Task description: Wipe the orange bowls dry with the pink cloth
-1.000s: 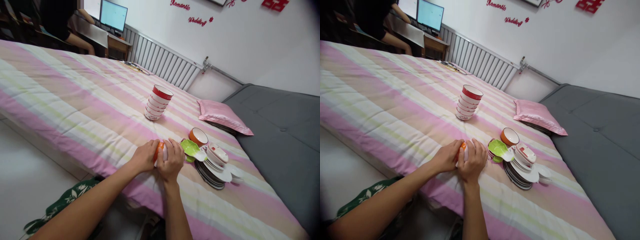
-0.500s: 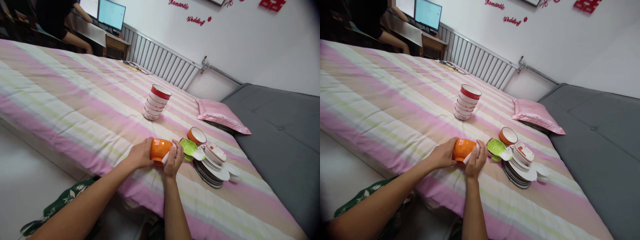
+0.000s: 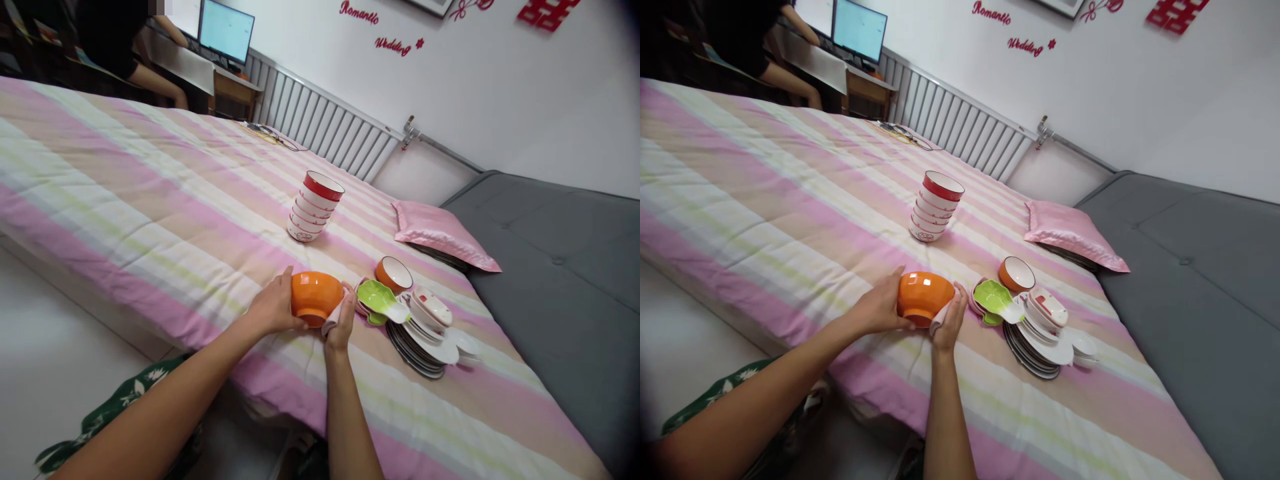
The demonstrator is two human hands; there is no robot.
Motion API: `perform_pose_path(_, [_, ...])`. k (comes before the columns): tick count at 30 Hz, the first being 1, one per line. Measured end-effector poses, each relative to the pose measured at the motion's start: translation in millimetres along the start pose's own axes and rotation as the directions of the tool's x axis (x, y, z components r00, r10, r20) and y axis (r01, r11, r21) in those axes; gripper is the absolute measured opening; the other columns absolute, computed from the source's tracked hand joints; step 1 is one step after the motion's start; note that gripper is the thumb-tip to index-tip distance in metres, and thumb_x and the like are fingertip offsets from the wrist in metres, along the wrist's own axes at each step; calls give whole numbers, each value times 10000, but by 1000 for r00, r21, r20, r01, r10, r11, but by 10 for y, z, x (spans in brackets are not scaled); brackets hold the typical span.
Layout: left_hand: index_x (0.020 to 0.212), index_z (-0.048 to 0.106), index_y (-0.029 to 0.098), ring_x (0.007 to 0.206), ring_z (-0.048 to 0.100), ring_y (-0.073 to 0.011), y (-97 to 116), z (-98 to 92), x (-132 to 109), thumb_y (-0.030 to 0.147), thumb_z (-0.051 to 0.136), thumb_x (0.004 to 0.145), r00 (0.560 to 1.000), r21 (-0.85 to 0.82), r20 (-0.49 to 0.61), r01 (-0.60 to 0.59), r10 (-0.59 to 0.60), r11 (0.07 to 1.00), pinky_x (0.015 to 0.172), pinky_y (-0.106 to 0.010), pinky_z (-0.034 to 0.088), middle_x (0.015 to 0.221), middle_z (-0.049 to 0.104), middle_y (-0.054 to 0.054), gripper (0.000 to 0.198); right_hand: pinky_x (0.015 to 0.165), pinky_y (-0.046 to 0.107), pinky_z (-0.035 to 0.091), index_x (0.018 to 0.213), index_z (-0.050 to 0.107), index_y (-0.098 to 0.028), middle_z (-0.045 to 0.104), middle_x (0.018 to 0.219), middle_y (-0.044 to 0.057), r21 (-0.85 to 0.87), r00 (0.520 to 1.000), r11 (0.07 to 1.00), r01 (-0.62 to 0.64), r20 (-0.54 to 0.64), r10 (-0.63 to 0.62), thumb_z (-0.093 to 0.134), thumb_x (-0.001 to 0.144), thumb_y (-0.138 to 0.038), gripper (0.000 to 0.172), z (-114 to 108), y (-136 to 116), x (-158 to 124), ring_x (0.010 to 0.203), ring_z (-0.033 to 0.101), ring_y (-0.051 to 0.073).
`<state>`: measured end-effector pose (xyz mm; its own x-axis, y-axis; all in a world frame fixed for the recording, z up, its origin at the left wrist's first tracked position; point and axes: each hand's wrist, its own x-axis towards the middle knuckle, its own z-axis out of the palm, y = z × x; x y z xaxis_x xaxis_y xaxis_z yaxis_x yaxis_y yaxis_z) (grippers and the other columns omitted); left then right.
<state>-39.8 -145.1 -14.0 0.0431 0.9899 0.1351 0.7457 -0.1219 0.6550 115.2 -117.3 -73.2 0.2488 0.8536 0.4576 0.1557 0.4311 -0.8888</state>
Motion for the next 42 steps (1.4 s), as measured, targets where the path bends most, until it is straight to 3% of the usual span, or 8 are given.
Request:
perform_pose_path(3, [1441,163,124,1280,433,-378,29,-6,16,474,830,485,984,-23,-82,-157,155,987,1011,-492,398,1394,412,-232,1218,1031,444,369,1273,423,-192,484,1275,109,37,1000,999,-28,-13,29,182,973,-459,468,14,-2,-16,1198,483,202])
perform_pose_path(6, [1432,218,190,1302,408,-353,70,-15,21,383,836,525,932,6,-117,-344,343,939,1049,-496,362,1415,397,-197,1114,1064,445,332,1265,444,-201,482,1292,98,48,1000,999,-23,-17,24,229,969,-462,450,21,-69,-43,1224,460,199])
perform_pose_path(9, [1399,298,216,1302,402,-352,95,-9,19,314,833,551,896,39,-102,-430,432,902,1072,-499,334,1396,422,-175,1008,1078,425,318,1260,460,-207,490,1294,88,50,1000,999,-13,-9,13,261,967,-454,432,28,-150,-70,1234,450,191])
perform_pose_path(17, [1435,216,191,1226,460,-348,31,36,2,351,854,510,969,-52,-115,-228,220,972,979,-474,432,1328,422,-178,1135,1068,409,324,1288,452,-215,490,1301,84,71,999,997,-23,26,21,298,967,-449,426,62,-230,-99,1217,466,192])
perform_pose_path(20, [1385,300,179,1152,516,-333,27,9,-14,357,864,484,979,-83,-110,-181,171,980,939,-442,459,1249,476,-151,1077,1074,413,315,1292,451,-211,487,1306,86,67,1000,998,-16,28,14,299,967,-452,432,70,-240,-103,1230,457,196])
perform_pose_path(26, [1243,429,210,999,586,-288,41,-56,-25,417,848,486,979,-119,-118,-180,166,976,876,-409,485,1101,533,-79,890,1073,418,318,1288,447,-212,484,1302,83,68,1000,998,-5,17,3,290,968,-434,420,75,-306,-112,1236,449,198])
perform_pose_path(35, [1254,424,168,1083,566,-301,14,-74,-20,502,854,425,962,-159,-208,-210,175,965,943,-413,466,1169,566,-105,991,1015,404,379,1252,450,-186,484,1274,105,86,999,996,24,-33,-21,273,959,-447,429,71,-375,-66,1169,496,208])
perform_pose_path(42, [1205,467,178,1029,600,-283,167,-172,-43,496,852,437,985,-332,-156,-121,73,936,889,-398,493,1128,609,-76,917,1023,423,390,1242,443,-187,465,1292,110,223,998,975,18,-69,-2,267,959,-447,422,46,-435,-35,1189,500,216])
